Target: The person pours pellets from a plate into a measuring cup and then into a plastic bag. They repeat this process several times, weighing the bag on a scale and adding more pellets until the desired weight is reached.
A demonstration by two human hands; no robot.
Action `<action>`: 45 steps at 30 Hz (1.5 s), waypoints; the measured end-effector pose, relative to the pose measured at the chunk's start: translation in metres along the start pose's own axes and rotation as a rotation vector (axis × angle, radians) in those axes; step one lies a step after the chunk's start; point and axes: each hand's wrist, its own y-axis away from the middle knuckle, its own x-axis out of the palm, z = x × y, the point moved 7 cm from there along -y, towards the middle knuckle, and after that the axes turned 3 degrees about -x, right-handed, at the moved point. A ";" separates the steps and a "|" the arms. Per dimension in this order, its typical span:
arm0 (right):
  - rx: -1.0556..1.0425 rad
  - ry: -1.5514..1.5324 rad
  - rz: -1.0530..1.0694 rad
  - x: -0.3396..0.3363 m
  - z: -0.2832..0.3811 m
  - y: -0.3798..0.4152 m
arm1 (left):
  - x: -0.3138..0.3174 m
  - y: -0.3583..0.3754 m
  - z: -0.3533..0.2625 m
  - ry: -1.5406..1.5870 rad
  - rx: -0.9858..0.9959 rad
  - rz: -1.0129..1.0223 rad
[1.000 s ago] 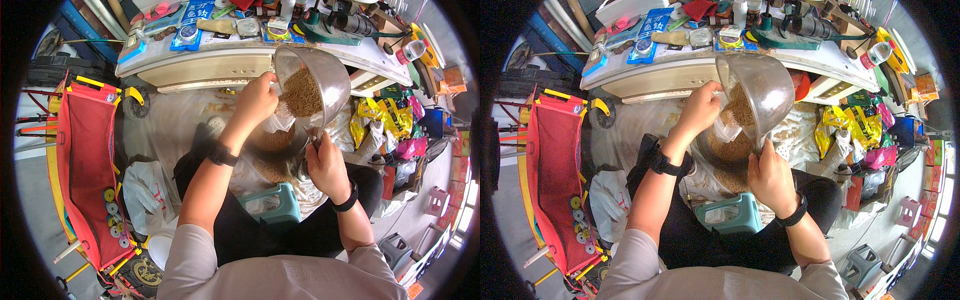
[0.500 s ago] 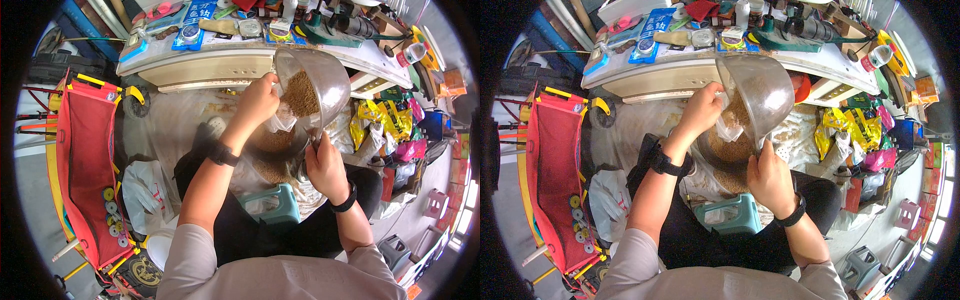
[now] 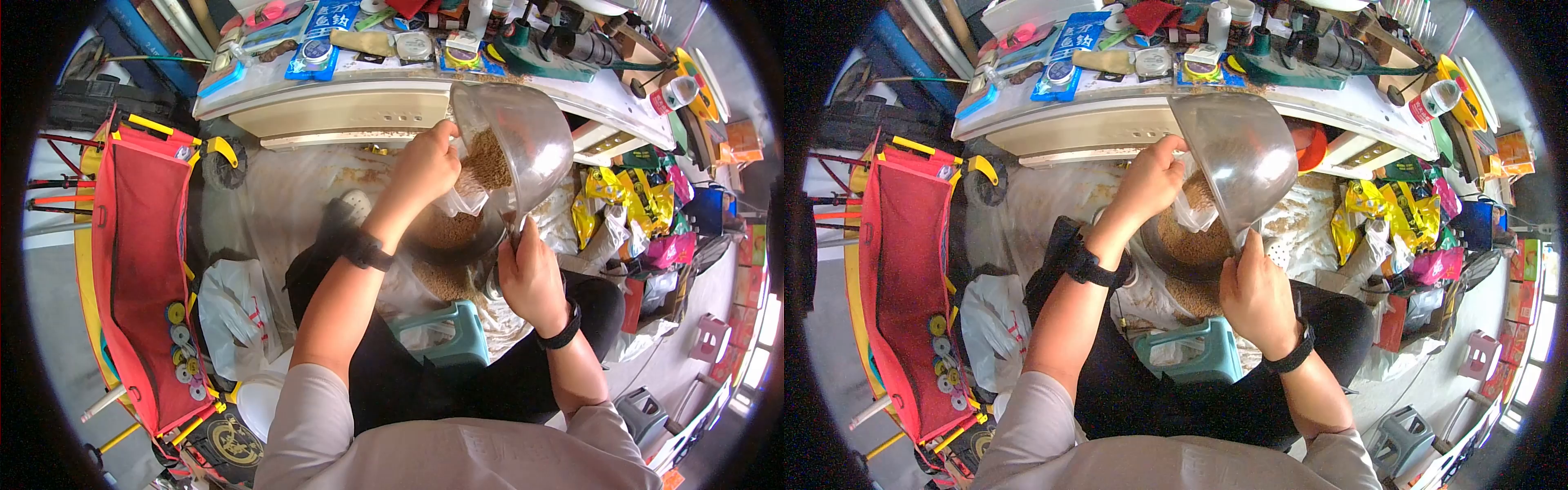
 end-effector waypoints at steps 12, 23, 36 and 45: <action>-0.059 0.039 -0.010 0.005 0.004 0.002 | 0.005 -0.001 0.006 0.054 0.148 -0.026; 0.047 -0.176 0.063 0.008 -0.003 0.002 | 0.001 0.003 -0.002 -0.040 0.042 0.029; 0.182 -0.491 -0.230 -0.035 -0.072 -0.019 | 0.003 0.009 -0.017 0.123 0.076 0.181; 0.136 -0.428 -0.163 -0.034 -0.063 -0.022 | 0.004 0.056 -0.042 0.282 0.076 0.490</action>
